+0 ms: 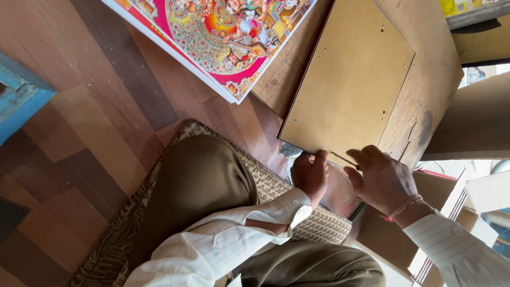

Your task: The person sits on the floor and uses a screwdriver to drive screws into the pre-drilled holes on the back panel of a picture frame, working around the edges of the frame while a stack of religious posters sits beside them.

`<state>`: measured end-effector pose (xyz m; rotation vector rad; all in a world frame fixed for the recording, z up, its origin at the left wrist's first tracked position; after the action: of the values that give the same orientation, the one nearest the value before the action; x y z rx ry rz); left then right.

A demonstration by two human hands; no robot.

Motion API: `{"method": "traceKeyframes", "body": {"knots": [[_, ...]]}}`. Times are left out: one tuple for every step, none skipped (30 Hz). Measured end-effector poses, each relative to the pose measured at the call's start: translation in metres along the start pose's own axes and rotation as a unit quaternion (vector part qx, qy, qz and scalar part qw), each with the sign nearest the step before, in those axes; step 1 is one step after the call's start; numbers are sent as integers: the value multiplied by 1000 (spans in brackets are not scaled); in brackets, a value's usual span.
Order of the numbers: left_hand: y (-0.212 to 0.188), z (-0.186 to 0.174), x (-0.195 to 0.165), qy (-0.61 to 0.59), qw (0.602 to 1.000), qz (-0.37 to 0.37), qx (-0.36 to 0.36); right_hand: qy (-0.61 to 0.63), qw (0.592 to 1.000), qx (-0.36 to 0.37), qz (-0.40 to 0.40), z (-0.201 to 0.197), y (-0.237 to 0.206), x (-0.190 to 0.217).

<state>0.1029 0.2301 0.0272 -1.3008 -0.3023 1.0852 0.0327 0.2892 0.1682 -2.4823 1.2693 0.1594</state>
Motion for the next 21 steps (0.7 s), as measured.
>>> {"method": "traceKeyframes", "body": {"knots": [[-1,-1,0,14,1000,3,-8,-37,998,49,-33,3,-1,4],[-1,-2,0,29,999,7,-16,-73,990,97,-65,7,-3,6],[-1,-3,0,13,1000,3,-13,-61,990,79,-101,3,-2,11],[-1,-2,-1,-3,1000,0,-7,-50,988,59,-134,0,-1,15],[-2,-1,-2,-21,1000,-4,-1,-41,984,40,-169,-3,-3,17],[-2,0,-3,-11,1000,0,-2,-54,985,57,-153,2,-3,11],[-3,0,-3,0,1000,4,-4,-66,985,74,-138,7,-6,7],[-3,-1,-5,12,1000,7,-7,-77,985,91,-123,13,-9,3],[-3,-2,-5,34,999,7,-17,-46,993,105,-38,20,-8,-9],[-3,-3,-5,57,998,8,-26,-14,992,119,47,28,-8,-22],[-3,-5,-5,80,996,8,-34,17,982,132,133,35,-10,-34],[-4,-5,-7,81,996,13,-31,162,934,159,278,46,-14,-48],[-4,-5,-8,80,996,18,-28,300,843,178,410,57,-18,-59],[-5,-4,-9,80,996,25,-25,426,714,188,522,66,-23,-64],[-5,-5,-10,78,996,28,-26,442,682,198,548,69,-25,-65],[-5,-5,-11,77,996,30,-28,456,649,208,573,70,-26,-65],[-5,-5,-11,75,996,31,-27,469,613,217,598,69,-29,-63],[-6,-4,-12,93,995,40,-22,438,668,190,571,63,-26,-65],[-6,-4,-12,109,993,50,-20,407,720,164,538,56,-23,-62],[-5,-4,-13,125,990,61,-20,375,769,137,500,49,-18,-57],[-4,-4,-14,132,989,68,-27,295,837,126,443,39,-13,-52]]}}
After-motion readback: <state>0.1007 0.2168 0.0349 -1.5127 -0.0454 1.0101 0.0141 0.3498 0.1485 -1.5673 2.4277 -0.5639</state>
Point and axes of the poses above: each hand's wrist, its own y-axis towards the middle knuckle, its own z-axis out of the palm, x = y × z, the point moved 7 cm from there along y, towards the middle knuckle, and after that the axes turned 15 degrees about -x, right-handed, at the moved point
